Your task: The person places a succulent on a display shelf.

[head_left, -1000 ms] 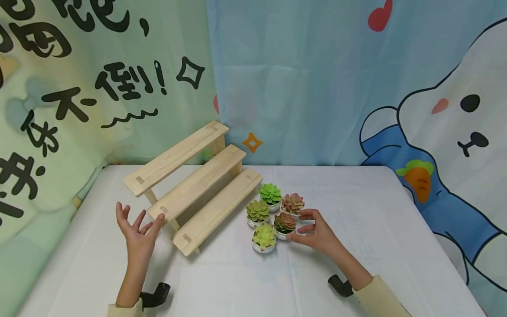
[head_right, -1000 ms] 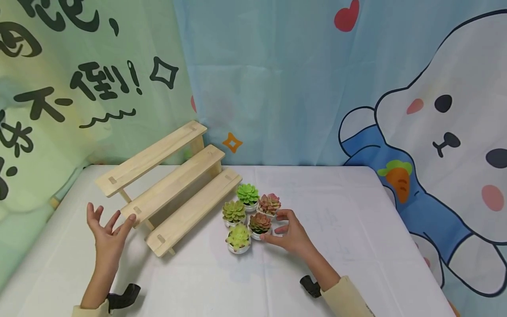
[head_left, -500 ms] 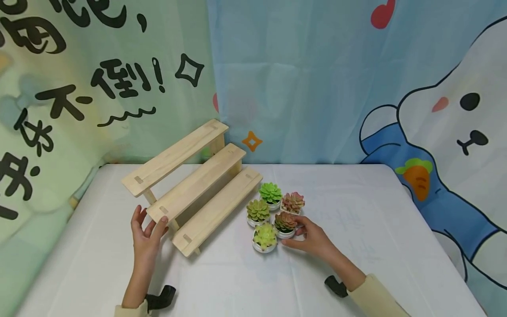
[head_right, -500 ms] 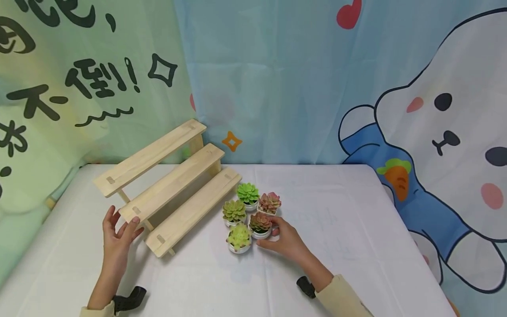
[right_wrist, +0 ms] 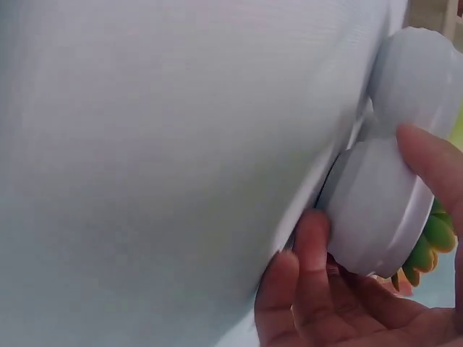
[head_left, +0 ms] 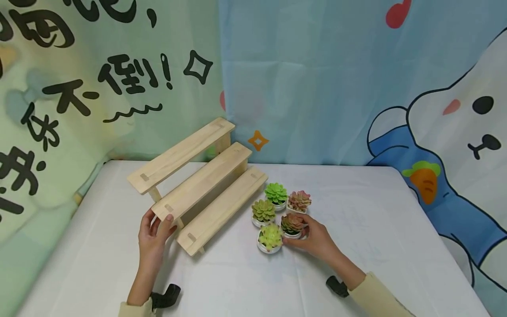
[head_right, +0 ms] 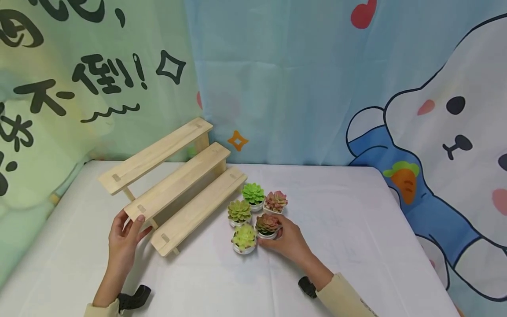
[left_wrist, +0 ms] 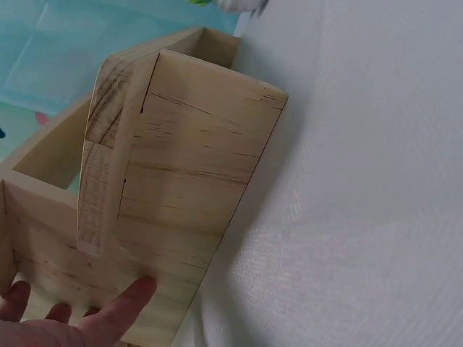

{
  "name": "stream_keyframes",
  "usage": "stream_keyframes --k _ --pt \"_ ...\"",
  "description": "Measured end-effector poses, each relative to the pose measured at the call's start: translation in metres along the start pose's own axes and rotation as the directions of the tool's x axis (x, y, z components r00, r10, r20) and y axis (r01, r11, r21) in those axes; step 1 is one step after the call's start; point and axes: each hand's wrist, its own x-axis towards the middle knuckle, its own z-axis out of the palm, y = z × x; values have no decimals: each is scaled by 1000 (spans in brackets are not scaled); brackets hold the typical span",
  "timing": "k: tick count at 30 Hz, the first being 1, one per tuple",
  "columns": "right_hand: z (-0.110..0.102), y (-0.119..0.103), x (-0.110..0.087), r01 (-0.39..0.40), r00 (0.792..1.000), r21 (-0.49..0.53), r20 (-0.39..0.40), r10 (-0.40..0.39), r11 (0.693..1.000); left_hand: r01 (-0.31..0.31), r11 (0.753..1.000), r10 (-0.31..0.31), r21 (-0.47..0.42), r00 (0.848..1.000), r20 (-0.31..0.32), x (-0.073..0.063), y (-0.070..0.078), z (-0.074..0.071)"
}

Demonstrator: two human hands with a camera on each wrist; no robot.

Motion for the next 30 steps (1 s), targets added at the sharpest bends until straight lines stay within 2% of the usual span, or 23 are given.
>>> stream_keyframes --k 6,14,23,30 --pt "-7 -2 -8 -66 998 33 -23 67 997 -23 999 22 36 999 36 -1 1 -2" --pt "-22 -12 -18 -83 992 8 -95 83 997 -86 991 81 101 995 52 1 0 -2" --pt "-26 -36 -19 -34 994 15 -104 35 999 -91 988 85 125 995 48 4 -2 -4" --pt "-18 -51 -12 79 990 64 -125 -71 995 -108 988 102 113 993 55 8 -5 -4"
